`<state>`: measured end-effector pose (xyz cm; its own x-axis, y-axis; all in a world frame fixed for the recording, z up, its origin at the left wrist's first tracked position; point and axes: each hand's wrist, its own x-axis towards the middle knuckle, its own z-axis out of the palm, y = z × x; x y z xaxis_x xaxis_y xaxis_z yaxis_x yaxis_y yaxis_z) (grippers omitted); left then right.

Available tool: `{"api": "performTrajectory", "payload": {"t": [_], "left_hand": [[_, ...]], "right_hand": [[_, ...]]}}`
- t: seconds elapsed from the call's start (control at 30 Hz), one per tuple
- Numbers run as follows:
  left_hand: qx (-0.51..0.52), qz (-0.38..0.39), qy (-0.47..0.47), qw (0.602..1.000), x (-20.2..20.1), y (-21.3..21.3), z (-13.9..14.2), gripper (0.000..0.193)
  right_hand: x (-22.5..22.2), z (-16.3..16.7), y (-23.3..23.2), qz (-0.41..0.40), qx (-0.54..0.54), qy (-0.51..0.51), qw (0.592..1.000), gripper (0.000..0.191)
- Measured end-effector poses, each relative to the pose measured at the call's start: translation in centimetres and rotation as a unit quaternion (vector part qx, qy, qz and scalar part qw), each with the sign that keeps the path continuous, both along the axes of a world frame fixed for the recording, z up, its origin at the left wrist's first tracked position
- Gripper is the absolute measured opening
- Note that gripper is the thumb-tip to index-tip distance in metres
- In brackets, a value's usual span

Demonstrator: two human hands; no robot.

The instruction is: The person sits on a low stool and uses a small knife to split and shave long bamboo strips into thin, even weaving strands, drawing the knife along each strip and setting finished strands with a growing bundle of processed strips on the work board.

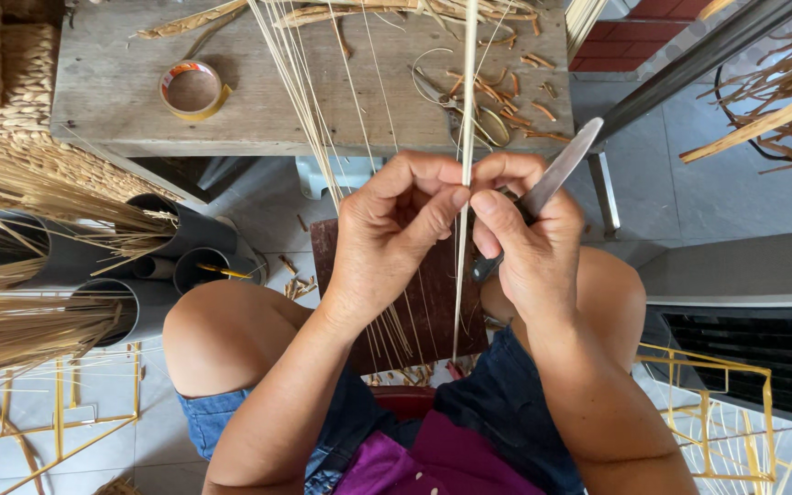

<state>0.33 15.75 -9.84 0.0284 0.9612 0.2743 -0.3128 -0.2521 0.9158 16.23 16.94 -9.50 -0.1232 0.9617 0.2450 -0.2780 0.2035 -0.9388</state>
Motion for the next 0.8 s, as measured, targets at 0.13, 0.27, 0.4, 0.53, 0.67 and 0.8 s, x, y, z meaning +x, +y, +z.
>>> {"api": "performTrajectory", "payload": {"t": [0.13, 0.27, 0.4, 0.53, 0.67, 0.8], "left_hand": [[0.023, 0.010, 0.026, 0.999, 0.3, -0.5, 0.3, 0.015], [0.016, 0.031, 0.062, 0.997, 0.3, -0.7, 0.4, 0.013], [-0.006, 0.050, 0.110, 0.993, -0.1, -1.0, 0.4, 0.011], [-0.009, 0.027, 0.082, 0.996, -0.5, -1.1, 0.5, 0.012], [0.001, 0.019, 0.083, 0.996, -0.6, -1.2, 0.7, 0.018], [-0.001, 0.020, 0.111, 0.994, -0.5, -1.4, 0.5, 0.026]], "right_hand": [[0.1, 0.5, -0.1, -0.027, 0.017, -0.027, 0.999, 0.012], [0.3, 0.7, -0.3, -0.042, 0.065, -0.109, 0.991, 0.008], [0.4, 0.7, -0.5, -0.052, 0.059, -0.145, 0.986, 0.005], [0.4, 0.7, -0.3, -0.026, 0.009, -0.094, 0.995, 0.001], [0.8, 0.9, -0.5, 0.015, 0.004, -0.088, 0.996, 0.006], [1.1, 0.9, -0.5, 0.020, 0.022, -0.099, 0.995, 0.008]]}}
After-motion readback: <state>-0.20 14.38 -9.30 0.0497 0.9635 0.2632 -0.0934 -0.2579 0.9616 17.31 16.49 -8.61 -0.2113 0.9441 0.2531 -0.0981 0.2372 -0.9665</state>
